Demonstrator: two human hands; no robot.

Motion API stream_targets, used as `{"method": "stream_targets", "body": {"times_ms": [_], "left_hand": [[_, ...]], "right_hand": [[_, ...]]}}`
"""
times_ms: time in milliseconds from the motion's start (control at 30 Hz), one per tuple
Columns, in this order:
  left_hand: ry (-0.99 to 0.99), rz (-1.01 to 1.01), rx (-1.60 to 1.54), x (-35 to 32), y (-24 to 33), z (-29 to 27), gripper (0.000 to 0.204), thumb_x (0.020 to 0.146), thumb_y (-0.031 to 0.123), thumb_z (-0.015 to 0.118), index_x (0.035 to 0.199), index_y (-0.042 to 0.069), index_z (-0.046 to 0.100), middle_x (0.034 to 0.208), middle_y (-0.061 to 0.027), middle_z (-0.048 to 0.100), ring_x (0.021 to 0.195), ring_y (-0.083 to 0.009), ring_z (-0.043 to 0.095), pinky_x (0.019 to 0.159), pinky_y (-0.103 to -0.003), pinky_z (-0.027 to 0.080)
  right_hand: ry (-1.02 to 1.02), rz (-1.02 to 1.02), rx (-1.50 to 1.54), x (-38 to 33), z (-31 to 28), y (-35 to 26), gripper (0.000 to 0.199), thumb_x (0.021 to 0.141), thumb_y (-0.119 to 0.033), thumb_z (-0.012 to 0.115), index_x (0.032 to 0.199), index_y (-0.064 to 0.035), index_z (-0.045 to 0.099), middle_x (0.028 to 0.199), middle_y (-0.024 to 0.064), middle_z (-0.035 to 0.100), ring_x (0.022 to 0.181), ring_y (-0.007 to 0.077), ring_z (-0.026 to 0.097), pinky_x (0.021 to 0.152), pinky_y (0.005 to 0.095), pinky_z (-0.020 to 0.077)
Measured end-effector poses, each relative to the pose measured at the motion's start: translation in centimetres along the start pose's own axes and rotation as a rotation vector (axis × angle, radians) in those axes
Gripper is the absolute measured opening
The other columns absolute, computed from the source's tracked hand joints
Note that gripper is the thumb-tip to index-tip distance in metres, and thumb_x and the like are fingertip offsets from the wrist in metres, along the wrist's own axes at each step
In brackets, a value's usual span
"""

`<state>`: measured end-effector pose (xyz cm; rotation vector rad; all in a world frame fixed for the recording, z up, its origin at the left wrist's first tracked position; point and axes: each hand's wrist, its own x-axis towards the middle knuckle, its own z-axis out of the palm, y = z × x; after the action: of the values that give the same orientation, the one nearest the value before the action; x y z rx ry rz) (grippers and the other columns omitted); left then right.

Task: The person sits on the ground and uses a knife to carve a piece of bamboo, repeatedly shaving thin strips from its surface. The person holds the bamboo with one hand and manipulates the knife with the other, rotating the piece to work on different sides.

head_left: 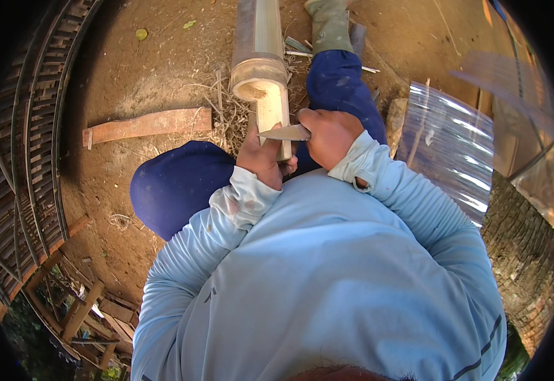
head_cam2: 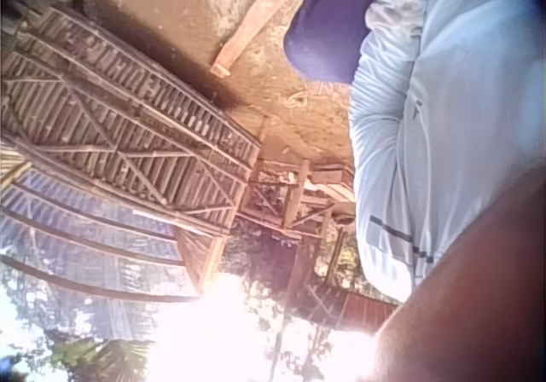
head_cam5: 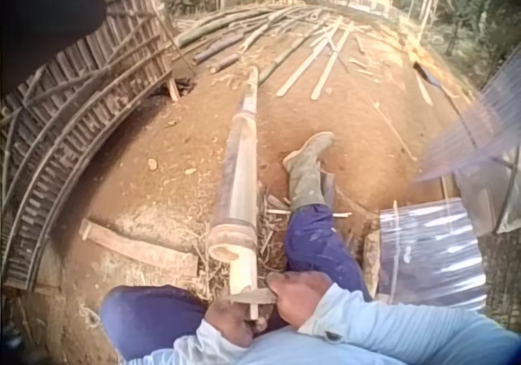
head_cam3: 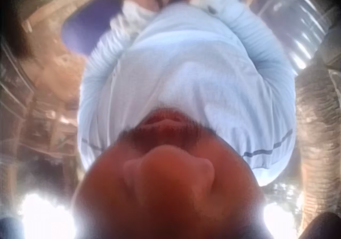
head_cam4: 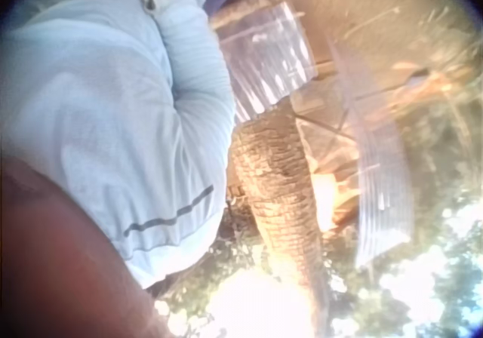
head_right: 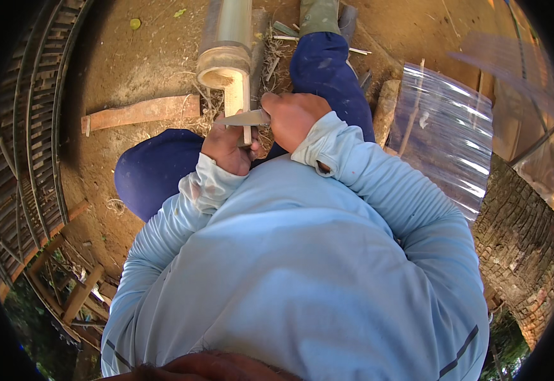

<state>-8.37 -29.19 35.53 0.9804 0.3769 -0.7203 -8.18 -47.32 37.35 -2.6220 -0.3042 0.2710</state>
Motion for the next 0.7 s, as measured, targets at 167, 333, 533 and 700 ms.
{"method": "stream_targets", "body": {"times_ms": [167,333,533,700], "left_hand": [[0.053,0.034,-0.036,-0.3,-0.3,1.0,0.026,0.101,0.024,0.053,0.120,0.007,0.047,0.088,-0.0073,0.058,0.061,-0.0148,0.057,0.052,-0.027,0.052],[0.065,-0.023,-0.054,-0.1,-1.1,1.6,0.023,0.102,0.025,0.053,0.117,0.008,0.048,0.085,-0.0077,0.057,0.061,-0.0151,0.057,0.052,-0.028,0.052],[0.090,0.002,0.016,0.4,-0.9,1.5,0.028,0.101,0.028,0.055,0.116,0.006,0.048,0.085,-0.0071,0.058,0.060,-0.0155,0.059,0.052,-0.028,0.053],[0.061,-0.003,0.003,0.8,-1.2,2.9,0.026,0.102,0.027,0.052,0.114,0.004,0.049,0.083,-0.0086,0.059,0.060,-0.0157,0.060,0.052,-0.029,0.053]], "right_hand": [[0.039,0.005,0.026,-0.5,-0.4,-0.5,0.012,0.078,-0.001,0.057,0.090,-0.0028,0.059,0.081,0.0196,0.066,0.077,0.0419,0.065,0.068,0.0486,0.0516],[-0.013,0.061,0.041,-1.9,-1.7,-0.5,0.009,0.081,-0.003,0.056,0.090,-0.0030,0.060,0.083,0.0207,0.067,0.079,0.0421,0.065,0.069,0.0493,0.0518],[-0.040,0.083,0.004,-1.7,-1.8,-0.5,0.011,0.083,-0.005,0.057,0.093,-0.0036,0.061,0.084,0.0215,0.068,0.080,0.0423,0.066,0.070,0.0498,0.0519],[-0.022,0.114,-0.010,-2.4,-2.6,0.1,0.013,0.086,-0.009,0.053,0.094,-0.0035,0.062,0.084,0.0213,0.069,0.082,0.0434,0.066,0.072,0.0505,0.0518]]}}
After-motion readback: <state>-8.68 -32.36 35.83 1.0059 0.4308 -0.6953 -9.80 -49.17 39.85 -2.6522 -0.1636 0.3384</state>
